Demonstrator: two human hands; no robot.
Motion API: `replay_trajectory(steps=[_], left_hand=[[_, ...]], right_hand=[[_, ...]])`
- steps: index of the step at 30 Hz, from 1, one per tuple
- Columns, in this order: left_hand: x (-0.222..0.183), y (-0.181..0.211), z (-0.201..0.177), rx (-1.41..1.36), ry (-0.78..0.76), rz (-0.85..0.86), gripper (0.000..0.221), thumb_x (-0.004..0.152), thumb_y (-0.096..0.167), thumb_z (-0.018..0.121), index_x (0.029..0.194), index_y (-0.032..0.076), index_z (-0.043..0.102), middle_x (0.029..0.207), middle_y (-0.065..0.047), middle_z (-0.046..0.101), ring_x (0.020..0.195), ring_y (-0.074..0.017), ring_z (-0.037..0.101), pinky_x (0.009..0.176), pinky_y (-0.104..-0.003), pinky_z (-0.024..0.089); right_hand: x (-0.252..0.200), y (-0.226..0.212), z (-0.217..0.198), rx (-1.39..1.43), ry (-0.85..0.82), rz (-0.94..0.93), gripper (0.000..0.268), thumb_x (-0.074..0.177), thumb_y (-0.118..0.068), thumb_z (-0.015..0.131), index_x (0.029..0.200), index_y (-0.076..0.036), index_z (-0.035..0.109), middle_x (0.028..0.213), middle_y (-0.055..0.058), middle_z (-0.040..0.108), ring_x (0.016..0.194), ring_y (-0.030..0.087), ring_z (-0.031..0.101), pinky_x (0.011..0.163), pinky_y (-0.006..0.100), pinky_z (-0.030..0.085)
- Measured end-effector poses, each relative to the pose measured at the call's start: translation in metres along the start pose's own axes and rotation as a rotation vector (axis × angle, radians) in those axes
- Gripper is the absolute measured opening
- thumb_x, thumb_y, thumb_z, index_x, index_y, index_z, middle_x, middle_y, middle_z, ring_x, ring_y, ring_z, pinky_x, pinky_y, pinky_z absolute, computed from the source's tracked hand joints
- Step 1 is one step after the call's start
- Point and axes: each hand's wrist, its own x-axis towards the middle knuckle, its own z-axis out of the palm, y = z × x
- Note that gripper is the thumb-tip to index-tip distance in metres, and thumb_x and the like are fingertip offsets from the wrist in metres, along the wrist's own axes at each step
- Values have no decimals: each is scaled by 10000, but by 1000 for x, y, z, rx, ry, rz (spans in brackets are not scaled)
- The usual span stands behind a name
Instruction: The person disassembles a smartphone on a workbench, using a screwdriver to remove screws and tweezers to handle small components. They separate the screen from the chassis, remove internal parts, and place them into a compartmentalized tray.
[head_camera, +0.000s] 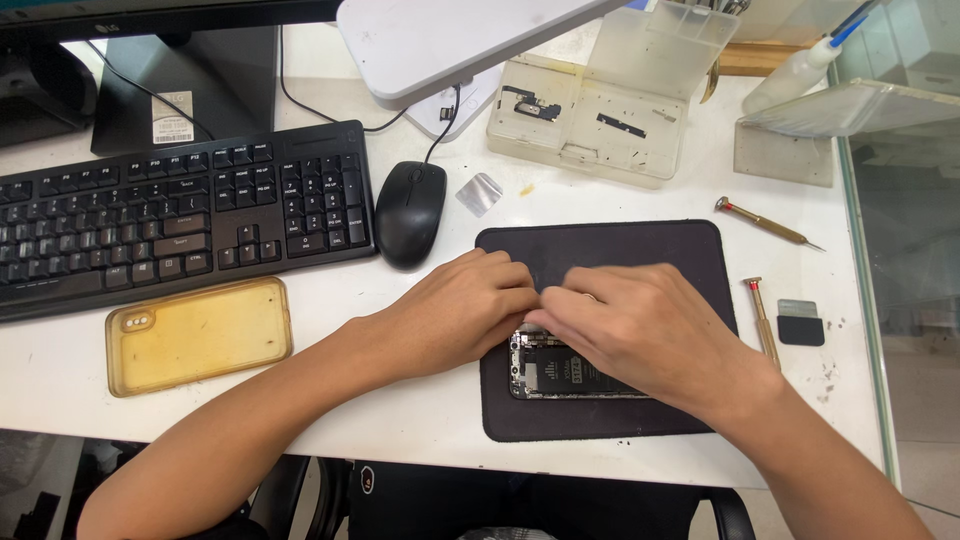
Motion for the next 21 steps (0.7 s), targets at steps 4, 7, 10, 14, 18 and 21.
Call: replay_trajectory(steps=[4, 7, 10, 14, 18, 21], left_hand=[[-1, 1, -1, -3, -34, -18, 141, 896, 160, 726, 934, 32, 771, 931, -75, 709, 871, -239, 632, 809, -380, 500], [-1, 0, -1, -7, -19, 7, 138, 881, 159, 728, 911, 35, 781, 930, -74, 709, 864, -236, 630, 796, -379, 504], [-3, -1, 1, -8, 38, 60, 136, 861, 141, 730, 917, 29, 784, 936, -78, 708, 868, -235, 631, 795, -382, 505], [-3, -2, 1, 2, 10, 32, 147, 872, 148, 742, 936, 23, 786, 907, -85, 702, 839, -237, 622, 774, -386, 503], [-2, -1, 1, -10, 5, 29, 153, 858, 131, 738, 970, 44, 795, 888, -82, 697, 823, -228, 618, 758, -379, 503], [-2, -1, -1, -14, -16, 17, 158, 873, 138, 744, 989, 44, 798, 837, -91, 680, 804, -237, 608, 753, -385, 496]], right_hand=[[9, -7, -6, 34, -184, 120, 167, 867, -145, 732, 840, -5, 646, 751, 104, 659, 621, 259, 657, 521, 393, 537], [10, -9, -12, 89, -200, 99, 43, 855, -51, 676, 889, -24, 676, 798, 84, 678, 663, 233, 679, 576, 377, 551], [8, -11, -12, 132, -176, 112, 128, 851, -35, 662, 974, -7, 686, 832, 93, 678, 698, 230, 689, 588, 369, 565], [9, -11, -9, 5, -93, 106, 168, 877, -143, 718, 923, 8, 663, 831, 113, 648, 751, 254, 656, 629, 384, 558], [8, -10, -10, 98, -167, 92, 195, 840, -39, 652, 1031, -8, 679, 903, 101, 654, 826, 239, 661, 708, 383, 561], [8, -10, -9, 82, -69, 29, 212, 869, -87, 676, 1063, -1, 676, 950, 107, 657, 868, 251, 652, 742, 389, 562]])
